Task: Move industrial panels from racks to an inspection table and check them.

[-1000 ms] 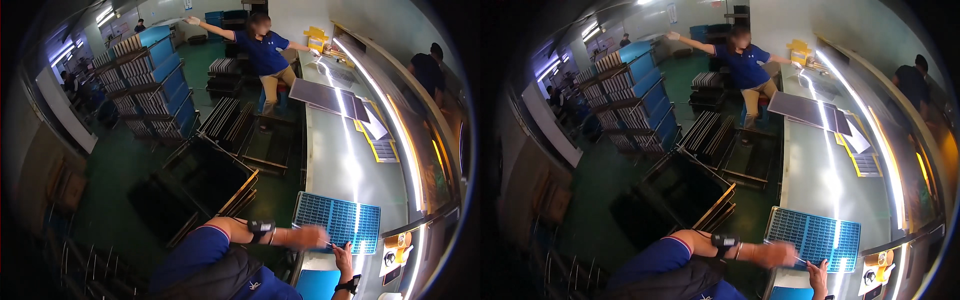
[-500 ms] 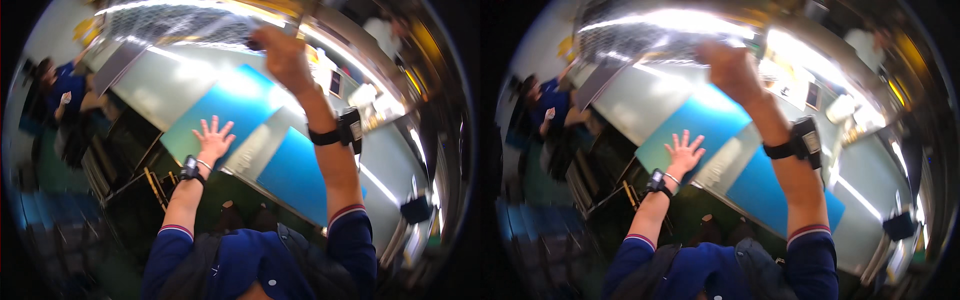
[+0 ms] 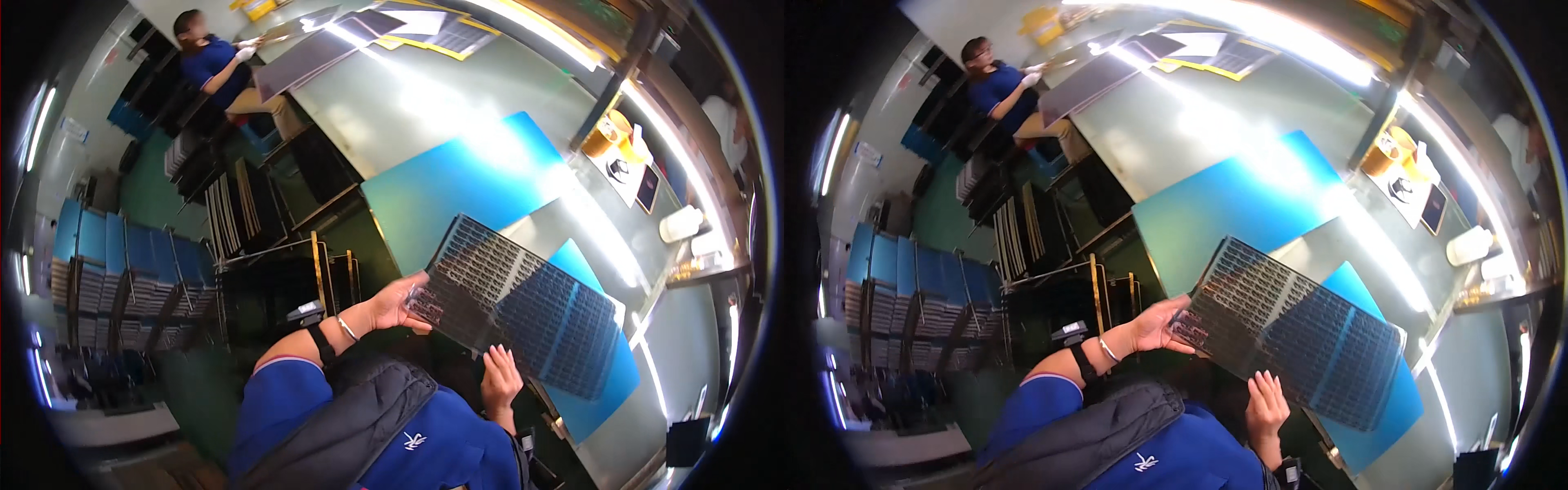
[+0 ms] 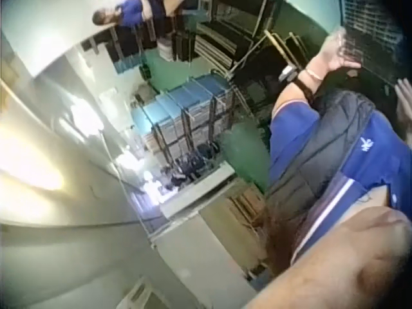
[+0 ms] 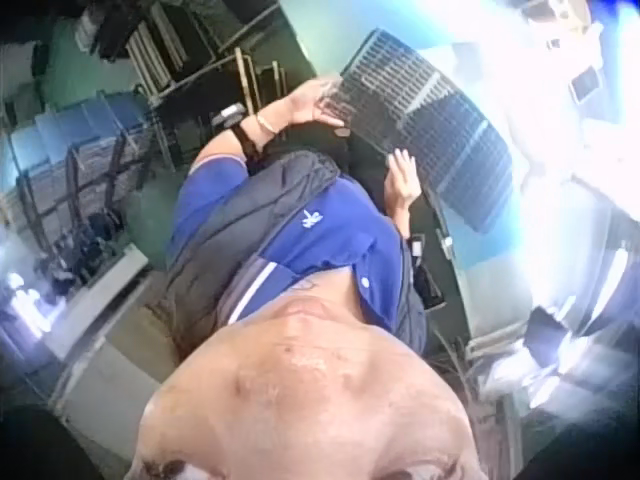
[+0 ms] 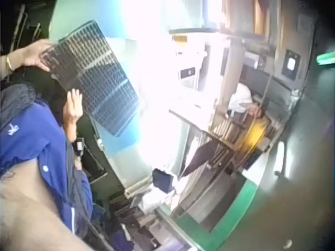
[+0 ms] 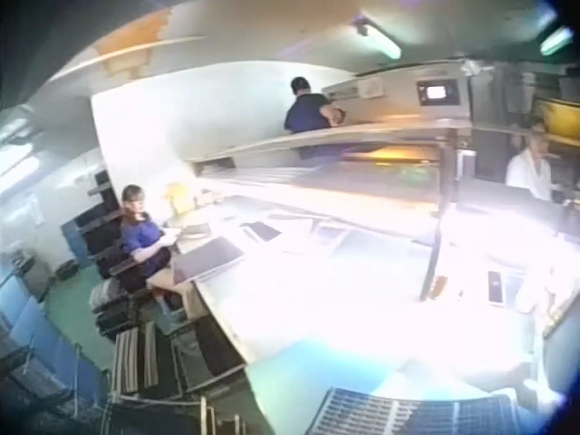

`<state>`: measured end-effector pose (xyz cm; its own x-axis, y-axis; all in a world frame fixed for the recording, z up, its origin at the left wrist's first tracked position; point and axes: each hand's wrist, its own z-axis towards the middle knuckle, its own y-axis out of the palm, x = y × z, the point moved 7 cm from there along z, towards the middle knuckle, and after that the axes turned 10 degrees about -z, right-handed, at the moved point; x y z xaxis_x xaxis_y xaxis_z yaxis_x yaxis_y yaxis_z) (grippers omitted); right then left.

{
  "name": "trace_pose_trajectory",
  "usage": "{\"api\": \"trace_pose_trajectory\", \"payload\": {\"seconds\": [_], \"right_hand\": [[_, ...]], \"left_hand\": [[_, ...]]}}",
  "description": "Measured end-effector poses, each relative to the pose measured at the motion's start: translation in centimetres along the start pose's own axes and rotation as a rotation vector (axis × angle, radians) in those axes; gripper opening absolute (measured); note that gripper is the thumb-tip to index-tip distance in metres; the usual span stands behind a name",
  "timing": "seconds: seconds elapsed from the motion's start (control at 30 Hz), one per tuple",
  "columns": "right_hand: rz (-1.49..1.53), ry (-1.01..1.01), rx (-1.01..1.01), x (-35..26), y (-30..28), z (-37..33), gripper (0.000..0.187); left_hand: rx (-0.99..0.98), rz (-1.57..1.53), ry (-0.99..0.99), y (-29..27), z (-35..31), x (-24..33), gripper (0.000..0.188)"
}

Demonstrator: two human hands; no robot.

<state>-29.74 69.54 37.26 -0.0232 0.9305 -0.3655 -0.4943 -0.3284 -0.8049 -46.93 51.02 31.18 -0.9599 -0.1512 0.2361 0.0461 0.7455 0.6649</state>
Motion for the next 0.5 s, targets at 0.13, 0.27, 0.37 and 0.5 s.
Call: {"api": "trace_pose_trajectory", "payload": {"seconds": [0.13,0.27,0.37,0.5], "right_hand": [[0.066,0.108,-0.071,0.2,0.0,-2.8,0.021],[-0.466,0.964,0.194,6.8,-6.1,-13.1,0.059],[-0.151,2.067,0.457,10.7,-8.1,-27.9,0.076],[1.240,1.811,0.361,12.1,-7.3,-27.7,0.033]], "left_hand": [[0.153,0.513,0.239,-2.3,1.9,2.1,0.038],[0.155,0.608,0.174,-1.0,0.4,4.7,0.039],[0.076,0.683,0.162,-0.6,0.2,6.2,0.033],[-0.036,0.907,0.218,3.8,4.2,7.1,0.026]]}}
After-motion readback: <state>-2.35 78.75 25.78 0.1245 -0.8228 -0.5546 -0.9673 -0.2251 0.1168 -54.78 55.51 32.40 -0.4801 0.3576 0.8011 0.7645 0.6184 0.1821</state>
